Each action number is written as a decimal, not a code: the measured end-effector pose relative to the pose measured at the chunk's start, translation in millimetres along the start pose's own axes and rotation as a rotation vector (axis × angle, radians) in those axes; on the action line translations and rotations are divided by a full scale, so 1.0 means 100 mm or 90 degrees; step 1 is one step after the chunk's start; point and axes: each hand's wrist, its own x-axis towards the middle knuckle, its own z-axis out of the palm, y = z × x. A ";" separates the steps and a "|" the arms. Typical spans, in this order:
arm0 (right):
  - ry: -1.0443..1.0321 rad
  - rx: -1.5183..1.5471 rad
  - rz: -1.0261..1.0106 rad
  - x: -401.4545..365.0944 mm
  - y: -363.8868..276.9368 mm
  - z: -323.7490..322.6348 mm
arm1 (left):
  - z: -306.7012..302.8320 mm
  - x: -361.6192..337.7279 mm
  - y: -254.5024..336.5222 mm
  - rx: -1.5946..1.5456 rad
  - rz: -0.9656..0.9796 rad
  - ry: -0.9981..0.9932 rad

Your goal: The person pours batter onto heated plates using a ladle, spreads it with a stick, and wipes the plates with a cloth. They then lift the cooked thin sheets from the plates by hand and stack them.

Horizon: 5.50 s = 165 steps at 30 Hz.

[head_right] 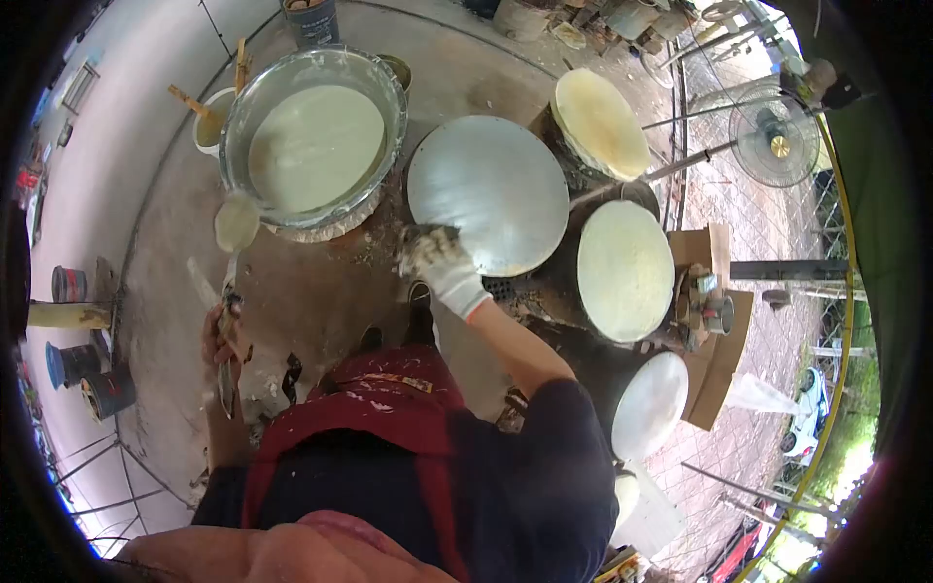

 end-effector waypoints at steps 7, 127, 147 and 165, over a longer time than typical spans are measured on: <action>0.131 0.124 -0.117 1.45 0.81 0.67 | -0.02 0.12 -0.15 -0.121 0.127 -0.077; 1.362 0.268 1.310 -7.31 -2.29 -1.06 | 3.42 0.27 -4.32 0.408 -0.740 -0.548; 0.605 -0.255 1.564 -11.36 -3.34 -0.79 | 2.92 -2.50 -4.72 0.566 -0.407 -0.350; 0.444 1.058 0.546 -3.51 -1.22 -1.36 | 1.20 -0.39 -2.21 0.371 -0.246 -0.304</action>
